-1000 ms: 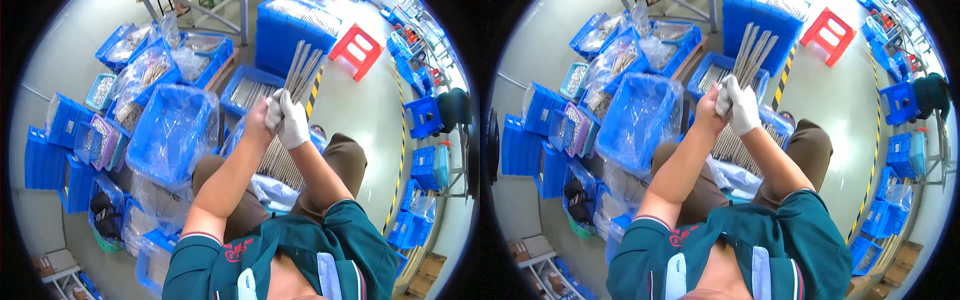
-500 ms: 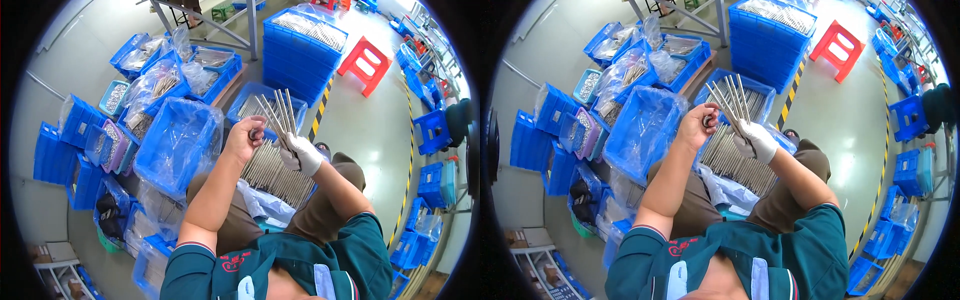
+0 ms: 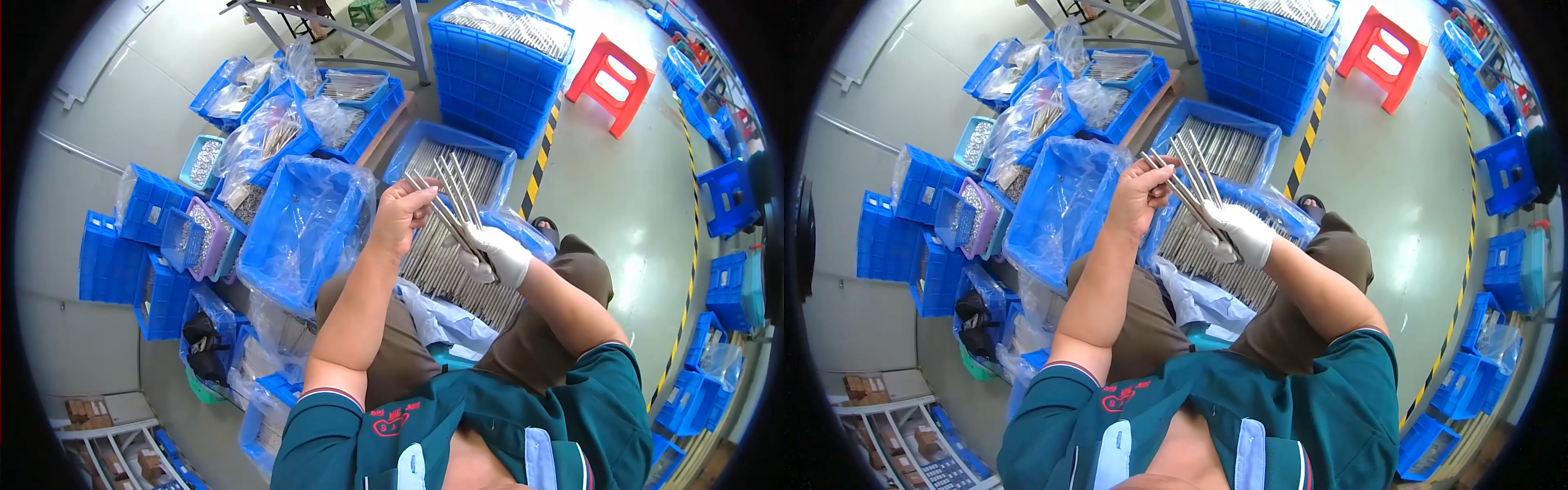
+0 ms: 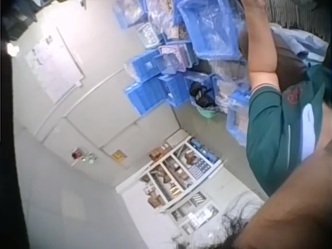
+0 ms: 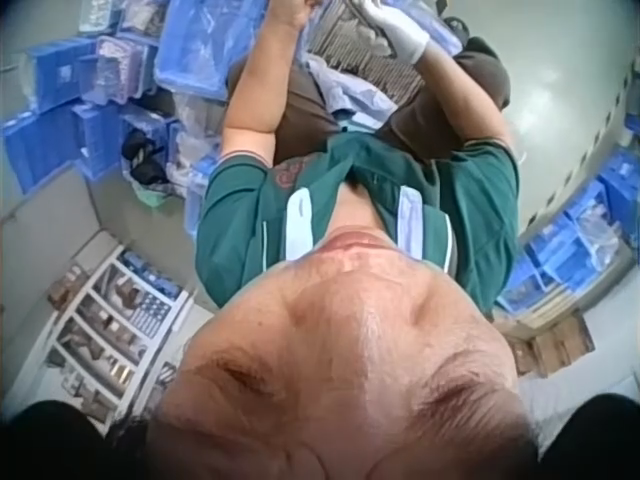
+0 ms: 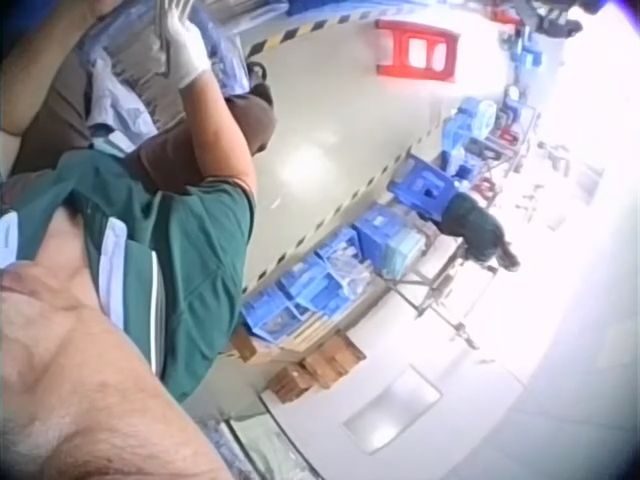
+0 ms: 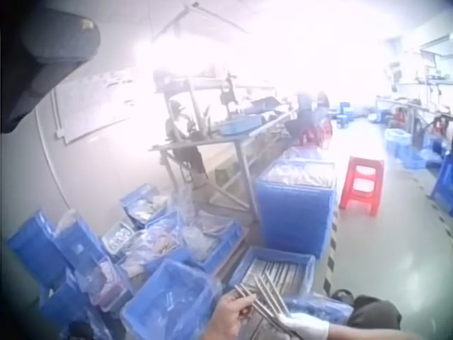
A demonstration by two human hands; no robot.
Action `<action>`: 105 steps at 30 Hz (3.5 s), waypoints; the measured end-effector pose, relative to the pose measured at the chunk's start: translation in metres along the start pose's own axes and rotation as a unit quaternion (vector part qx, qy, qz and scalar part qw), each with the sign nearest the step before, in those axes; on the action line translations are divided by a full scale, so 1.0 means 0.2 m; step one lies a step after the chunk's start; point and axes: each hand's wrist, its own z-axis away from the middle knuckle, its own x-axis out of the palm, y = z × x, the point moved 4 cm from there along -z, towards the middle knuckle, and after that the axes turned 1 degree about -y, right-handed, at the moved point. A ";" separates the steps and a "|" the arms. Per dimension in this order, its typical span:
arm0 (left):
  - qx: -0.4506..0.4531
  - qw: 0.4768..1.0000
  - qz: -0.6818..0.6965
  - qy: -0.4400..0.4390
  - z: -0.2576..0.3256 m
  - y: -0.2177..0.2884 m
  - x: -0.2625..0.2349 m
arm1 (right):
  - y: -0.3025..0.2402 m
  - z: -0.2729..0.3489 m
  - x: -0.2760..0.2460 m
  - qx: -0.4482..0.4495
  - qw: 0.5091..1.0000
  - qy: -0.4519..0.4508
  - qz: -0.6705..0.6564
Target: Inspecting and sorting long metal rods into different blue bins on a factory floor.
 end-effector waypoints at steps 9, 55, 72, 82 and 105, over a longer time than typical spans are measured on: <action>-0.014 0.998 -0.042 -0.046 0.02 0.04 0.01 | 0.04 0.01 0.00 0.021 1.000 -0.011 -0.020; 0.100 0.731 -0.670 -0.079 0.10 0.16 0.00 | 0.06 0.00 -0.05 0.024 0.844 0.064 0.531; -0.049 0.979 -0.195 0.033 0.05 -0.10 -0.23 | -0.01 -0.03 -0.28 -0.089 0.968 0.078 -0.223; -0.171 0.969 -0.169 -0.057 0.10 -0.48 0.16 | 0.03 -0.12 -0.40 -0.100 0.949 0.226 -0.197; -0.126 0.927 0.347 0.060 -0.15 -0.42 0.18 | -0.11 -0.13 0.01 -0.337 0.904 0.256 -0.059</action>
